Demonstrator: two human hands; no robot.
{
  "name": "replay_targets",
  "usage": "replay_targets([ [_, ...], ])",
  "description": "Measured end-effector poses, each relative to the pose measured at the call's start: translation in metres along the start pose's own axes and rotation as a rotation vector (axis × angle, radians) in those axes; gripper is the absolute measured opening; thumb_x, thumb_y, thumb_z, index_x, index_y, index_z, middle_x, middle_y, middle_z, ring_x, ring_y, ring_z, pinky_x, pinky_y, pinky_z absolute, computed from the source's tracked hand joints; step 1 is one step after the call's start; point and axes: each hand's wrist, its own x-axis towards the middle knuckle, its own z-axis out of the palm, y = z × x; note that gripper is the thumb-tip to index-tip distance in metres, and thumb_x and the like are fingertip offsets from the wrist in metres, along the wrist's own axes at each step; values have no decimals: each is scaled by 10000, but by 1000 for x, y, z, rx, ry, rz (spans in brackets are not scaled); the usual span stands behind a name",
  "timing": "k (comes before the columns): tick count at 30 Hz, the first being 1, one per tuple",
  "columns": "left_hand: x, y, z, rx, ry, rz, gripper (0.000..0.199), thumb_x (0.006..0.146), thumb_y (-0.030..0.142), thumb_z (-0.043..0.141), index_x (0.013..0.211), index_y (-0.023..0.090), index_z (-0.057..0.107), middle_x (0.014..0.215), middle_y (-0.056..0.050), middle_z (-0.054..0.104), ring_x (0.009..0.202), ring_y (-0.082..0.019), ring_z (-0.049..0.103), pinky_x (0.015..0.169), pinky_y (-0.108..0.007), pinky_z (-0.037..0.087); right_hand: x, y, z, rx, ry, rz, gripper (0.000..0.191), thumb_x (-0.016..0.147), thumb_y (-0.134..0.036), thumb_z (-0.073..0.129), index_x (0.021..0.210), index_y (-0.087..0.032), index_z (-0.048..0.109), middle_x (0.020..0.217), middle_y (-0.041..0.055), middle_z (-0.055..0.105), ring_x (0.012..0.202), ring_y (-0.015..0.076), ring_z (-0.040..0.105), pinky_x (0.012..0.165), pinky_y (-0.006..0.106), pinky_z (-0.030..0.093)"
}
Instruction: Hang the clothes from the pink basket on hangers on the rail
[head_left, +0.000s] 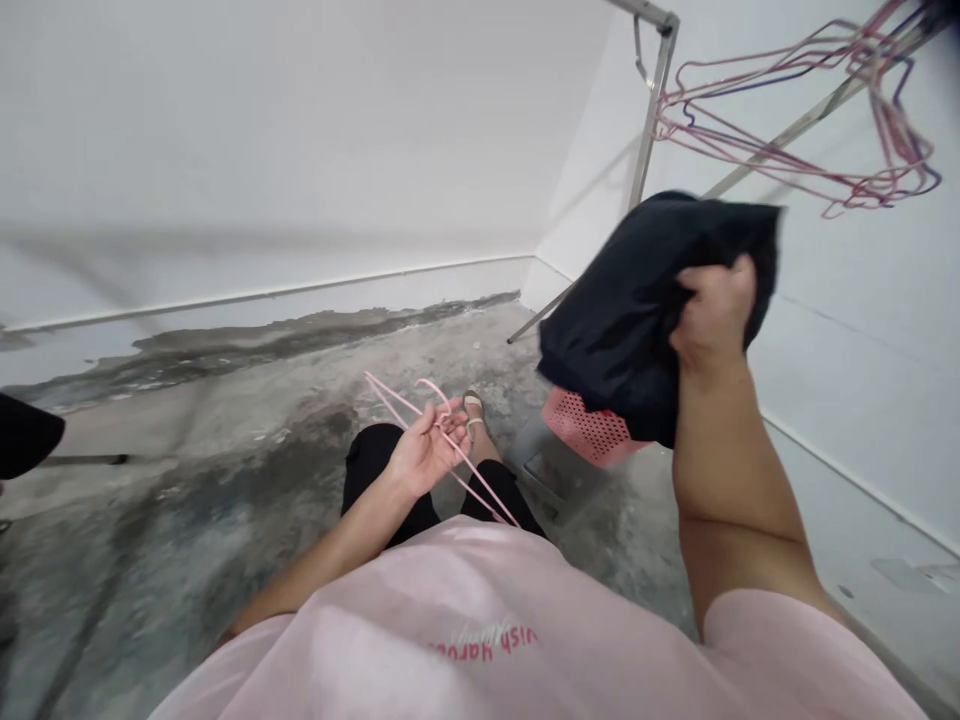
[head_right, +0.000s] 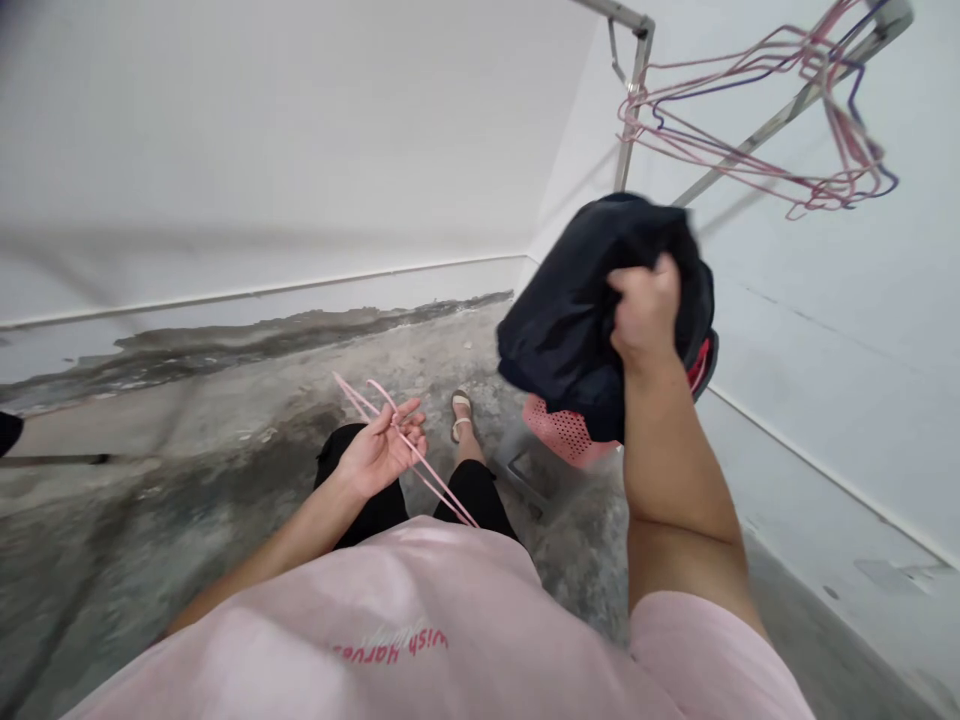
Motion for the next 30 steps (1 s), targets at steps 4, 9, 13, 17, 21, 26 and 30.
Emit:
replay_targets([
  [4, 8, -11, 1, 38, -32, -103, 444, 1042, 393, 301, 1076, 119, 648, 892, -83, 689, 734, -162, 682, 688, -326, 561, -47, -8, 57, -145, -509, -275, 253, 819, -231, 579, 1048, -147, 646, 1019, 65, 662, 961, 201, 612, 994, 412, 499],
  [9, 25, -15, -8, 135, 16, -74, 400, 1022, 423, 375, 1100, 156, 663, 1026, -89, 684, 896, -186, 672, 880, -440, 547, -60, 59, 104, -495, -612, -114, 495, 781, -182, 663, 1266, -116, 590, 1448, 187, 450, 1399, 326, 368, 1174, 491, 341],
  [13, 41, -14, -12, 163, -2, -54, 438, 1028, 439, 332, 1084, 166, 669, 1038, -70, 668, 918, -175, 651, 969, -493, 502, -61, 106, 105, -627, -739, 0, 640, 710, -103, 710, 1332, -142, 568, 1607, 163, 197, 1518, 332, 127, 1225, 491, 259],
  [17, 51, -13, -8, 186, -27, -56, 467, 1027, 459, 308, 1089, 179, 677, 1086, -80, 656, 937, -175, 633, 958, -476, 505, -67, 111, 103, -532, -668, -8, 509, 834, -271, 652, 1324, -145, 591, 1540, 170, 345, 1466, 319, 268, 1215, 487, 273],
  [21, 72, -10, 12, 328, -59, -1, 477, 1008, 509, 343, 1096, 202, 698, 1191, -87, 636, 990, -175, 599, 953, -409, 498, -68, 102, 97, -382, -615, -76, 423, 936, -368, 487, 1246, -127, 644, 1348, 167, 566, 1327, 298, 459, 1172, 485, 324],
  [26, 121, -11, 66, 530, -94, 222, 533, 1013, 541, 274, 1155, 244, 694, 1389, -56, 561, 1293, -224, 471, 1094, -396, 374, -70, 95, 77, -62, -669, -66, 569, 960, -588, 366, 1301, -207, 616, 1368, 100, 581, 1311, 266, 495, 1177, 496, 311],
  [30, 155, -34, 115, 657, -180, 392, 530, 1038, 479, 228, 1249, 234, 648, 1466, -61, 504, 1377, -228, 410, 1147, -416, 314, -82, 98, 71, 154, -698, 1, 688, 794, -651, 638, 1339, -236, 571, 1436, 93, 521, 1377, 283, 433, 1204, 511, 274],
])
